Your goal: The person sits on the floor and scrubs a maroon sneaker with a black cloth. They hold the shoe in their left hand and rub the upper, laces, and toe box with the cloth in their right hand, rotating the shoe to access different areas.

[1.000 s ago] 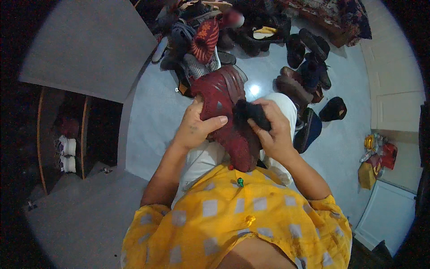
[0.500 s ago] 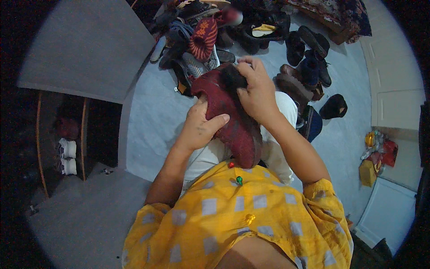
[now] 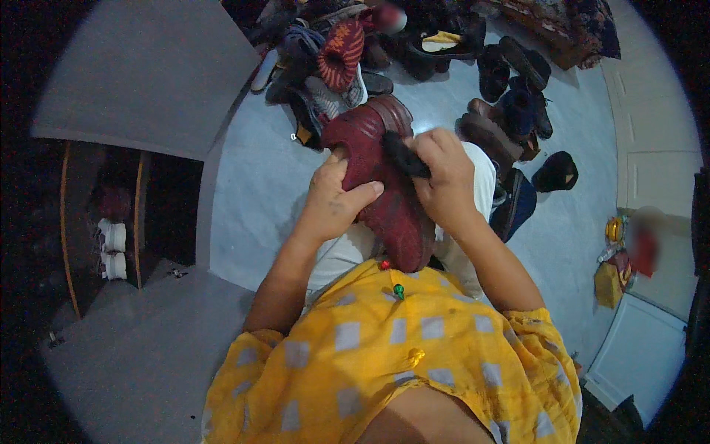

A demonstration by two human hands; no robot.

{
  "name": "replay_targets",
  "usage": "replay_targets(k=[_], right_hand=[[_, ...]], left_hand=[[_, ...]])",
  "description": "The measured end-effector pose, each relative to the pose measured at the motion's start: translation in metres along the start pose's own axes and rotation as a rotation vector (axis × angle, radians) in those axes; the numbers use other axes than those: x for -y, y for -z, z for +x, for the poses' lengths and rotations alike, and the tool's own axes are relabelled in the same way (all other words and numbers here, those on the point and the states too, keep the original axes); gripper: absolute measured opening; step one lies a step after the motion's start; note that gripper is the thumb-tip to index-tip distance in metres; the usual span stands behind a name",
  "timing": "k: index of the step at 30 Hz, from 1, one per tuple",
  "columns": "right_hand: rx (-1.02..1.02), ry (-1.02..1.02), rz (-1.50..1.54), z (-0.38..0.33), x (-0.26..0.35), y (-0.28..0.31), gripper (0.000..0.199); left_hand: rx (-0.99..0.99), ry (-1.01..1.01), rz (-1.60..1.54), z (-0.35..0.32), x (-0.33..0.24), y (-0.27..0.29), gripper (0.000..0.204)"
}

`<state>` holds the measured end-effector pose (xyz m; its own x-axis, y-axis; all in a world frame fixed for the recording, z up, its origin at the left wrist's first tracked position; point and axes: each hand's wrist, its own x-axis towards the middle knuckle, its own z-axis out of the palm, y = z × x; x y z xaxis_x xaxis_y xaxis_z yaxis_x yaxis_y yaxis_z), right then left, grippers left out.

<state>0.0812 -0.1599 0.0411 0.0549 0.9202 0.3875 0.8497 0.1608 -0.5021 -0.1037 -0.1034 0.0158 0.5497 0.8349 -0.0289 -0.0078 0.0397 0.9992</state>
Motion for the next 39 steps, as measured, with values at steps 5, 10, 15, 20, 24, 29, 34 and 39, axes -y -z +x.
replay_targets(k=[5,10,15,20,24,29,34,39], right_hand=[[0.061,-0.039,0.119,-0.029,-0.002,0.003,0.042],[-0.043,-0.069,0.144,-0.005,-0.001,-0.009,0.038],[-0.081,-0.058,0.04,0.026,0.005,-0.014,0.032],[-0.094,-0.051,-0.104,0.06,0.005,-0.019,0.032],[-0.131,-0.084,-0.142,0.078,-0.005,-0.028,0.032],[-0.174,-0.04,-0.139,0.06,-0.007,-0.025,0.031],[-0.096,-0.07,-0.143,0.03,-0.008,-0.006,0.037],[0.023,-0.097,-0.055,-0.009,-0.004,0.005,0.039]], left_hand=[[0.05,0.046,0.025,0.0,-0.004,0.004,0.03],[0.05,0.021,0.007,0.004,-0.004,0.003,0.036],[0.106,0.111,-0.019,0.007,-0.005,0.01,0.043],[0.096,0.118,-0.07,0.006,-0.005,0.003,0.04],[0.08,0.06,0.027,0.005,0.003,-0.003,0.037],[0.089,0.018,0.143,0.0,-0.001,-0.002,0.037],[0.161,-0.012,0.25,0.001,0.003,0.002,0.041],[0.116,0.038,0.148,0.003,0.004,0.001,0.043]])
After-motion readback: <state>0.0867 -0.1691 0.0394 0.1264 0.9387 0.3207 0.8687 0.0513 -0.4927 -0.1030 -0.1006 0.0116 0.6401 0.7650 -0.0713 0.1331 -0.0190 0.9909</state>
